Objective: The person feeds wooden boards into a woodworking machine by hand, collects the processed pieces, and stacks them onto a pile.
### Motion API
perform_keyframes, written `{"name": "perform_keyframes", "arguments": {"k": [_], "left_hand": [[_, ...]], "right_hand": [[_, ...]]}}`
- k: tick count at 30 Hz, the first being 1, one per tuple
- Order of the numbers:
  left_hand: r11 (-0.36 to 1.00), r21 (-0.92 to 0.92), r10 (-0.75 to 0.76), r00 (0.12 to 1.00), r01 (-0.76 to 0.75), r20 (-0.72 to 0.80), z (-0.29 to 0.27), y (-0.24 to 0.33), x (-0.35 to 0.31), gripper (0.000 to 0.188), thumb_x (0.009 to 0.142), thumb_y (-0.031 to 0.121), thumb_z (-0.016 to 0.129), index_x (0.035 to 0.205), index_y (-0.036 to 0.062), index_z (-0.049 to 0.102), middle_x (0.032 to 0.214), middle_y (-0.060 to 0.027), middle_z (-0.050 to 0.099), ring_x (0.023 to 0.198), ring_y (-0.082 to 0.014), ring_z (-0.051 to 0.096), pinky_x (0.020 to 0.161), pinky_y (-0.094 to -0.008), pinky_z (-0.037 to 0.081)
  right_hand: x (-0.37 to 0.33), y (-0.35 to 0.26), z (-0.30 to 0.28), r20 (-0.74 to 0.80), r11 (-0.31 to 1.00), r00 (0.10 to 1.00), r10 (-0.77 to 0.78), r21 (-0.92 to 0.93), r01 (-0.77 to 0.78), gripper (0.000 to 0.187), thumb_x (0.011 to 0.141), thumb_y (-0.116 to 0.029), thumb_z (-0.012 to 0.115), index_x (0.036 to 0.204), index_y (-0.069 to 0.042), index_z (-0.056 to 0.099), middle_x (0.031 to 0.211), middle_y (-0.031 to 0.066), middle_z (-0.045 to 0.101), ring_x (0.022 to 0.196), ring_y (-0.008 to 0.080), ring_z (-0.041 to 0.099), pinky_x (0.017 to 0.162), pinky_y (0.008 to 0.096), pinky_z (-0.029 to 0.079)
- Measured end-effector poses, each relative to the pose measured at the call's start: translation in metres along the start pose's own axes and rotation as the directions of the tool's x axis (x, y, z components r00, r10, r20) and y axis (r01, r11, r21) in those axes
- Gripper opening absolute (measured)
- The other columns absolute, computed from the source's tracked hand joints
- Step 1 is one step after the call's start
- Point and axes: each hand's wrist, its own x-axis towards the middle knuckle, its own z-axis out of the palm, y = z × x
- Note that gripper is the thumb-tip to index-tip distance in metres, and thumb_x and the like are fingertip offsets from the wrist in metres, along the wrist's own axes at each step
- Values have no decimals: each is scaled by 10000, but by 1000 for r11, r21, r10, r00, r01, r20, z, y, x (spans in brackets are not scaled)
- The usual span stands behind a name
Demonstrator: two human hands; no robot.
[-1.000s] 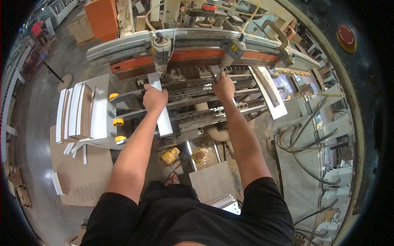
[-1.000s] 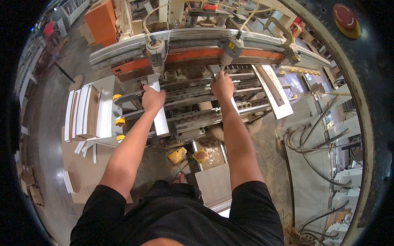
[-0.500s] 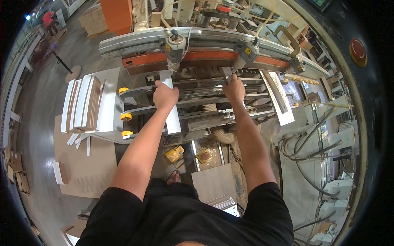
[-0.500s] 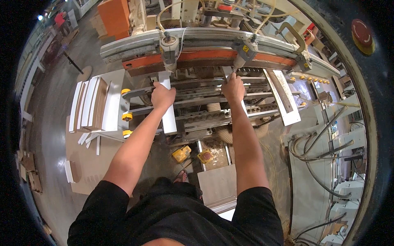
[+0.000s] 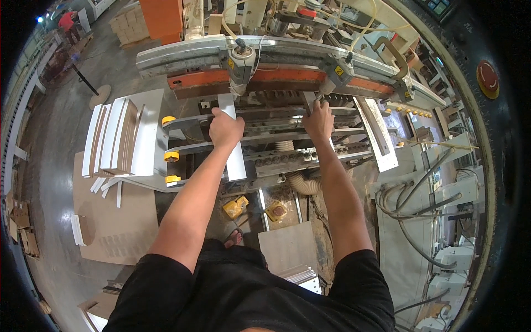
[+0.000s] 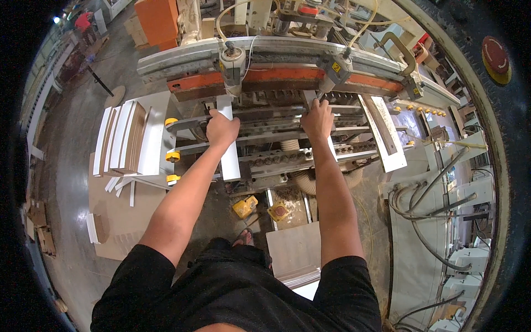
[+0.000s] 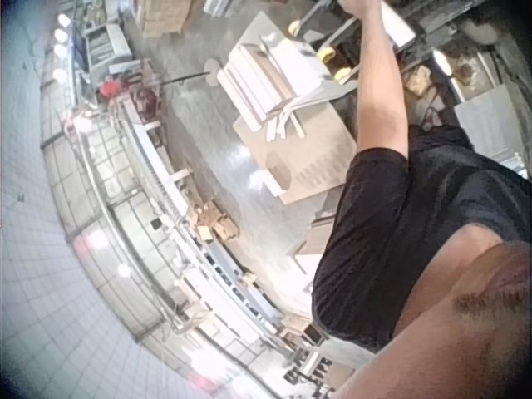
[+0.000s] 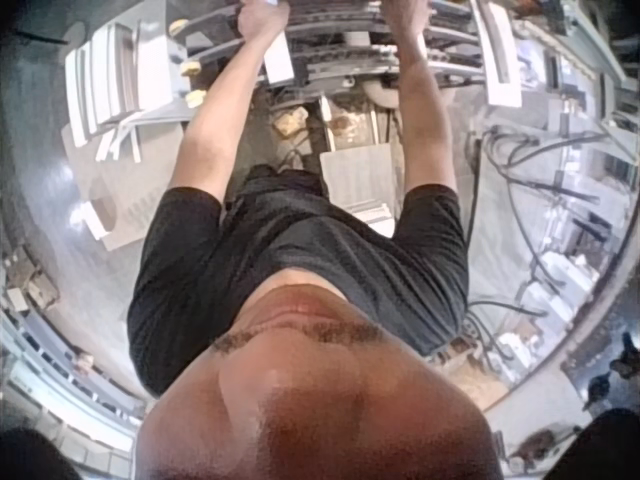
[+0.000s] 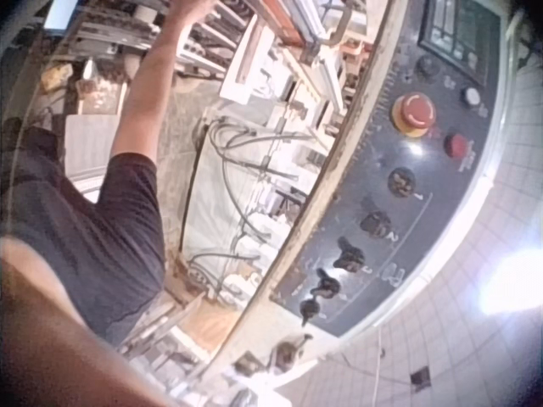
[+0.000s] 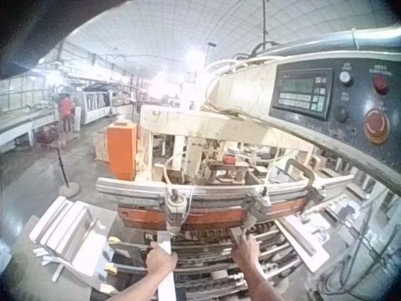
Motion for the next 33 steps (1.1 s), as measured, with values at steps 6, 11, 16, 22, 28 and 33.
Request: {"name": "perform_keyframes", "arguments": {"k": [6,11,16,22,28,33], "left_hand": [[1000,-20,10,999,-11,-49,0,-5,2,550,806,242,706,1145,-63,398,973,-286,681,949,-433,672,877,-476,529],[998,-68,2,1000,-3,-15,1,-4,2,539,804,223,709,1138,-69,403,964,-283,683,942,-425,676,880,-470,530],[995,-104,2,1000,-1,12,-3,-7,3,512,806,204,697,1130,-68,407,951,-288,681,935,-421,678,884,-468,524],[989,-144,36,999,-31,33,2,-3,2,505,804,191,699,1124,-69,406,923,-290,682,914,-424,681,877,-467,529],[993,-121,10,1000,-10,3,-6,-8,4,541,801,212,718,1141,-70,406,955,-287,687,936,-427,680,873,-474,529],[992,-116,41,999,-39,13,-2,-5,5,539,804,213,713,1142,-77,410,939,-291,686,929,-428,680,878,-475,527]], "right_hand": [[-1,-6,0,0,992,999,-50,-115,49,345,770,-203,704,1077,-81,601,1081,128,532,1074,329,537,894,474,412],[-3,-5,-7,33,965,996,-83,-246,89,375,782,-178,674,1140,-102,590,1116,111,542,1093,309,532,899,473,405],[1,-5,5,67,939,995,-68,-332,86,364,787,-176,668,1132,-101,580,1126,114,551,1074,303,543,879,468,431],[-14,-12,-16,109,970,988,-111,-204,132,337,753,-144,667,1069,-51,595,1071,172,575,982,366,575,789,492,499],[-10,-13,-35,346,894,938,-23,426,-135,627,714,-220,783,1264,22,604,1014,218,709,917,314,693,800,403,532],[-8,15,3,420,538,903,93,742,-400,534,737,-183,752,1218,15,633,850,174,715,739,233,686,703,363,519]]}}
